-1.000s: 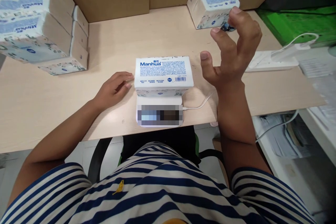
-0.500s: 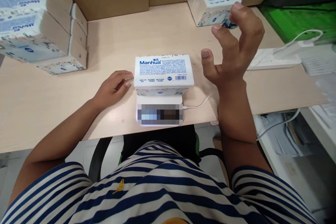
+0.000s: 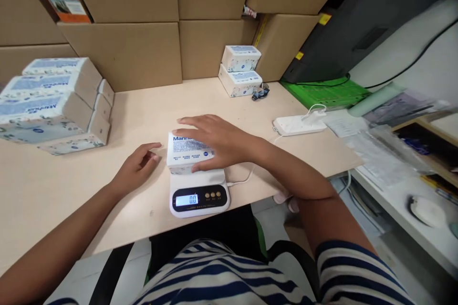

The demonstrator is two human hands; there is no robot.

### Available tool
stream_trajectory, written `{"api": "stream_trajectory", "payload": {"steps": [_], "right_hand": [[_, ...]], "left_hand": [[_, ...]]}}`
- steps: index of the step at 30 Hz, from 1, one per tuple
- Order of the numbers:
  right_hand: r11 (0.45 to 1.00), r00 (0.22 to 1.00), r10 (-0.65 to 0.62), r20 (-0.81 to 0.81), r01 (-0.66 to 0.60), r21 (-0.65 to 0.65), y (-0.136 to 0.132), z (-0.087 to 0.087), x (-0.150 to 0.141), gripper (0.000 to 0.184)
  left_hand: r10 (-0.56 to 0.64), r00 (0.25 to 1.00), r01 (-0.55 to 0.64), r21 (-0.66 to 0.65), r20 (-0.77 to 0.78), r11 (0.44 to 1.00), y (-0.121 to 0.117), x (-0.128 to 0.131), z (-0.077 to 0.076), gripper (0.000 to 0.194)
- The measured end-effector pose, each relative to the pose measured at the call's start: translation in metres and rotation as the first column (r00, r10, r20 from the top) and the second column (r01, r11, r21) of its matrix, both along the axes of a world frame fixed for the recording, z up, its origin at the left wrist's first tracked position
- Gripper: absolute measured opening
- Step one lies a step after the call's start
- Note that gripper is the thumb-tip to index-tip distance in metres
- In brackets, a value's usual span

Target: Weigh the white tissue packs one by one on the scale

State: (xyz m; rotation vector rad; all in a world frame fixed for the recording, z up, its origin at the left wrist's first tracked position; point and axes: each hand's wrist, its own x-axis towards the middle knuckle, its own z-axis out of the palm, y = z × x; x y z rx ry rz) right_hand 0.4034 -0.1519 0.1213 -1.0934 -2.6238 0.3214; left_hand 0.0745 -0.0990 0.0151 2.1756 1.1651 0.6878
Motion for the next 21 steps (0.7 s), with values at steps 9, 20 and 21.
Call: {"api": "stream_trajectory", "payload": {"steps": [9,20,21], "right_hand": [[0.984,0.974,-0.009,0.226,0.049,-0.171,0.025,-0.001,-0.016,0.110],[0.747,0.619,-0.658,0.428,0.605,0.276,0.162,0.075,0.153,0.116],[0.720,0.577,-0.682,0.449,0.638,0.274,0.173,0.077,0.161,0.115]], "left_hand": [[0.025,1.000,-0.026,-0.058,-0.007,0.998,-0.003,-0.003,0.002,0.061],[0.079,0.996,-0.074,-0.109,0.041,0.991,-0.001,-0.006,-0.001,0.064],[0.086,0.995,-0.080,-0.109,0.051,0.991,-0.001,-0.006,-0.001,0.064]]}}
